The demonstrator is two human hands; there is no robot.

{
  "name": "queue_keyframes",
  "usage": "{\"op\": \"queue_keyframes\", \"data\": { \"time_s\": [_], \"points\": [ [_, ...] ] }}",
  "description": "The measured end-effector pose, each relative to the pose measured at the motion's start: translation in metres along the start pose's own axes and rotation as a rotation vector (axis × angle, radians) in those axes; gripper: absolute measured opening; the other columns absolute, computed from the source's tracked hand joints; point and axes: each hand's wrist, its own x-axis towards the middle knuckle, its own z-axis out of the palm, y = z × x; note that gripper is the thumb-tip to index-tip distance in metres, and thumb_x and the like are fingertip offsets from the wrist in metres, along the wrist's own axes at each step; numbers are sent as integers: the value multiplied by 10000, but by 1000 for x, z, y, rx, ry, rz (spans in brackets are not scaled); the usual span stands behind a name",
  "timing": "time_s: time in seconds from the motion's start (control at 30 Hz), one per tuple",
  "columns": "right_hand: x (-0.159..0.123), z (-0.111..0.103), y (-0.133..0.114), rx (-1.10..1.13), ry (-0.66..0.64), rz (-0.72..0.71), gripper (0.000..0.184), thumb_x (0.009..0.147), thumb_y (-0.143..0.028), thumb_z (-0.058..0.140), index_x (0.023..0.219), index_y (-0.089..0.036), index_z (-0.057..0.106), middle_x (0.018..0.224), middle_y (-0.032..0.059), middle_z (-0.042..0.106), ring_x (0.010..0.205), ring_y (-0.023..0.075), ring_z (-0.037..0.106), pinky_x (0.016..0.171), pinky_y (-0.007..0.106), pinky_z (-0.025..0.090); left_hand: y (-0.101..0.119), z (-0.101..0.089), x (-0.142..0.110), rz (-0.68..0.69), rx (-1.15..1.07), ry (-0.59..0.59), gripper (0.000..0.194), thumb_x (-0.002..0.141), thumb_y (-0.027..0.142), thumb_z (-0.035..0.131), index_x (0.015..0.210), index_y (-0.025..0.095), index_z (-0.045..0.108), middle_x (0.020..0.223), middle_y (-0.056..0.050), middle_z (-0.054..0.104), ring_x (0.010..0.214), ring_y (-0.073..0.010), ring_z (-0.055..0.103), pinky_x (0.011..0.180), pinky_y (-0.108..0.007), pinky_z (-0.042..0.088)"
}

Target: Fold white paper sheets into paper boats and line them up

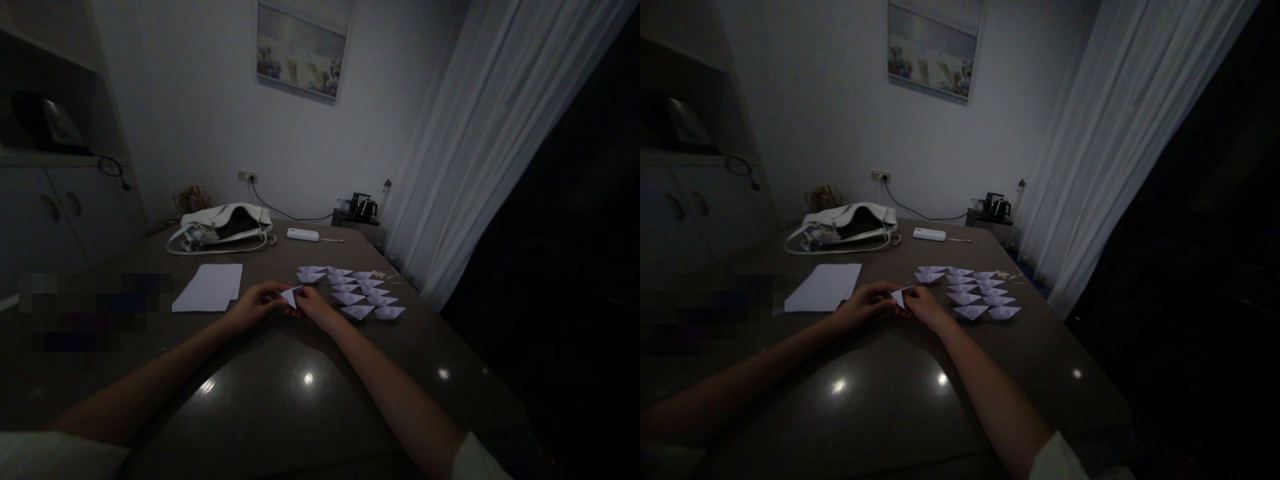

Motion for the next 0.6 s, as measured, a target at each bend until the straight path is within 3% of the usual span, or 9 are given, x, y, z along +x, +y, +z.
{"op": "queue_keyframes", "data": {
  "time_s": [0.3, 0.6],
  "points": [
    [0, 1, 0, -5, -12, -17, 192, 843, -140, 464, 697, -125, 588, 501, -39, 562, 388, 46, 439, 405, 162, 322, -3, -1, 1, 9, 47, 27, 340, 765, 397, 610, 994, 149, 652, 991, -86, 642, 862, -224, 612, 733, -315, 492],
    [-1, 1, 0, 12, -7, -31, 200, 851, -188, 476, 727, -129, 621, 538, -23, 599, 400, 53, 456, 405, 166, 325, -2, -1, 2, -6, -87, -17, 287, 768, 393, 601, 898, 144, 656, 811, -53, 658, 782, -213, 617, 721, -312, 481]
  ]
}}
